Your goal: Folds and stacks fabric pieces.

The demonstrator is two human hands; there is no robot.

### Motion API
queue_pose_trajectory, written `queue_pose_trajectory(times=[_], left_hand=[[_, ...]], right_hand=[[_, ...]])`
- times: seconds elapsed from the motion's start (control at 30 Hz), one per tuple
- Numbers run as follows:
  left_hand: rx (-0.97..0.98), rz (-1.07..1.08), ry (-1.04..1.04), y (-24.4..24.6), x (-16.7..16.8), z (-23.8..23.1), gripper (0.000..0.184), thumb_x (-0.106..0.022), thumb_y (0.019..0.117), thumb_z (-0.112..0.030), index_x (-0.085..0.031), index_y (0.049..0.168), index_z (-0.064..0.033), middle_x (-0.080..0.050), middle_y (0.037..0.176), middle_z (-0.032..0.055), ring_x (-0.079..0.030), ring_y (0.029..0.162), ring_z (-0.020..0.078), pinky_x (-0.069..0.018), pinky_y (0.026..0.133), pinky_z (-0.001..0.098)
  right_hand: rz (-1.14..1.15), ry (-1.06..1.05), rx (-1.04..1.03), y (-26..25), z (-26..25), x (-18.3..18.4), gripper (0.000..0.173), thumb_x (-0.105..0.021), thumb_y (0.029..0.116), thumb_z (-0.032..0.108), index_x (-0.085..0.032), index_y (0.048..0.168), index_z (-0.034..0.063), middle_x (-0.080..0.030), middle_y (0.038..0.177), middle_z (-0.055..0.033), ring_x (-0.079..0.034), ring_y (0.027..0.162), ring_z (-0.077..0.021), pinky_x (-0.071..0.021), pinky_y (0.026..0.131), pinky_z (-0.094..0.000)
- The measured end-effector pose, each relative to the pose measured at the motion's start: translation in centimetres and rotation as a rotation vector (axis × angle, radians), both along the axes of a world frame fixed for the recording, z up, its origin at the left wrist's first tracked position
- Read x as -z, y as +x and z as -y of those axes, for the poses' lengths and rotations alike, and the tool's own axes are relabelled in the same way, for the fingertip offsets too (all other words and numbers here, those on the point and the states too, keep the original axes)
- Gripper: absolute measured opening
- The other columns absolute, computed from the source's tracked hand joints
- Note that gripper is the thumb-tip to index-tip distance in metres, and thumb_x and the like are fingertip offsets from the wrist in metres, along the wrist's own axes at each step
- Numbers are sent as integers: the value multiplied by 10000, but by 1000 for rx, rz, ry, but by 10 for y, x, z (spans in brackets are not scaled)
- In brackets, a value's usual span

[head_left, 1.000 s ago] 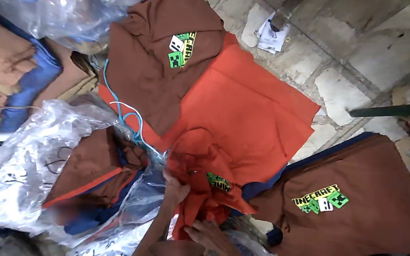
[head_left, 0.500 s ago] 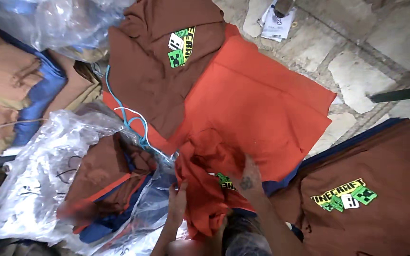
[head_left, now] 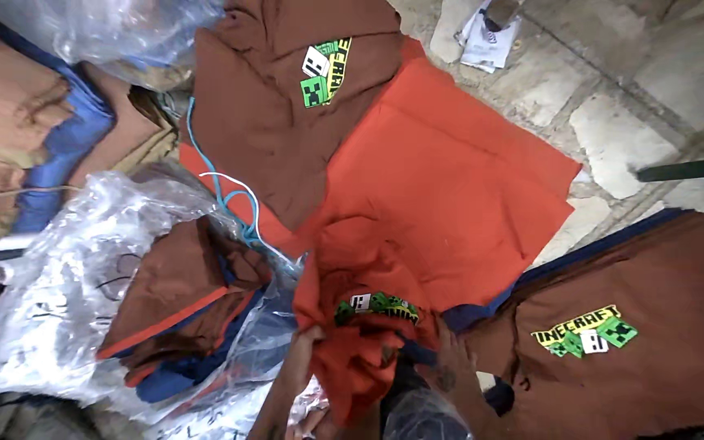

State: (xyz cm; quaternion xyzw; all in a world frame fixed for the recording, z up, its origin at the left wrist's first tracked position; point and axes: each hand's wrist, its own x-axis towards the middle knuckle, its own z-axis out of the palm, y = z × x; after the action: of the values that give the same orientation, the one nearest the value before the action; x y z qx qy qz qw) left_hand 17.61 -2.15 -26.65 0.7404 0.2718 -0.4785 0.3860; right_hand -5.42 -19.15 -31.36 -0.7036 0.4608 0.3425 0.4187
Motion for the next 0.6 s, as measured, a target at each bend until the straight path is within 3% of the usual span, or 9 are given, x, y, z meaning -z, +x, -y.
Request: queue_pose_trajectory(times=[0.1,0.2,0.3,0.37,0.43,0.5,0.53,0.57,0.6], left_hand=[[-143,-141,-71,13,-51,-2,156,-466,862,-13,-578,954,-72,-703,773,57,-702,685,144,-591,590,325],[-193,-141,-107,24,-74,1,232,-392,869,4,-588,822,-111,-704,701,32,-692,626,108,-582,555,283],[-131,-98,-302,26,-79,-1,279,-419,794,5,-624,721,-168,-719,707,-12,-691,653,50,-580,604,239],[-57,-74,-519,30,-86,-9,252,-535,758,-63,-728,719,-219,-740,746,-46,-696,700,16,-581,655,217],[-8,-94,-749,36,-103,-14,188,-659,791,-144,-810,826,-249,-766,815,-74,-711,761,-8,-588,704,195],[81,-167,-1100,45,-108,-28,232,-639,888,-139,-814,1013,-228,-782,973,-90,-716,911,-22,-580,819,180],[113,-185,-1277,48,-105,-37,249,-594,942,-110,-787,1074,-197,-774,1049,-77,-704,987,-7,-564,883,199],[67,-113,-1294,45,-118,-36,246,-569,946,-81,-787,1009,-176,-777,1004,-64,-710,960,10,-563,880,216],[45,55,-1235,39,-138,-33,252,-536,966,-77,-764,922,-174,-767,929,-64,-704,909,15,-553,857,222]], right_hand=[[183,-259,139,-5,-18,7,610,-712,927,256,-524,1454,14,-665,1269,-251,-630,1178,-469,-447,995,-694],[329,-332,104,8,-17,-5,681,-786,831,286,-572,1414,7,-579,1365,-308,-566,1231,-532,-459,952,-712],[420,-190,126,27,-14,-23,724,-800,805,317,-569,1421,16,-507,1466,-298,-501,1332,-509,-437,1030,-682],[463,-129,451,33,-19,-32,655,-764,808,197,-544,1349,-98,-511,1409,-342,-506,1319,-482,-450,1070,-599],[401,-30,1022,38,-23,-38,678,-661,880,96,-347,1413,-179,-437,1418,-386,-503,1299,-437,-480,1051,-507],[168,231,1458,41,-12,-45,704,-567,1033,284,-230,1577,-9,-375,1550,-292,-447,1385,-404,-444,1074,-573],[121,403,1526,43,-9,-48,664,-496,1059,422,-292,1579,61,-428,1542,-237,-474,1374,-376,-449,1051,-592],[147,566,1530,48,-7,-54,625,-408,1066,519,-403,1534,105,-542,1453,-185,-560,1282,-323,-495,975,-561],[234,690,1522,58,-9,-60,591,-326,1072,553,-510,1425,117,-665,1267,-124,-659,1106,-239,-563,840,-471]])
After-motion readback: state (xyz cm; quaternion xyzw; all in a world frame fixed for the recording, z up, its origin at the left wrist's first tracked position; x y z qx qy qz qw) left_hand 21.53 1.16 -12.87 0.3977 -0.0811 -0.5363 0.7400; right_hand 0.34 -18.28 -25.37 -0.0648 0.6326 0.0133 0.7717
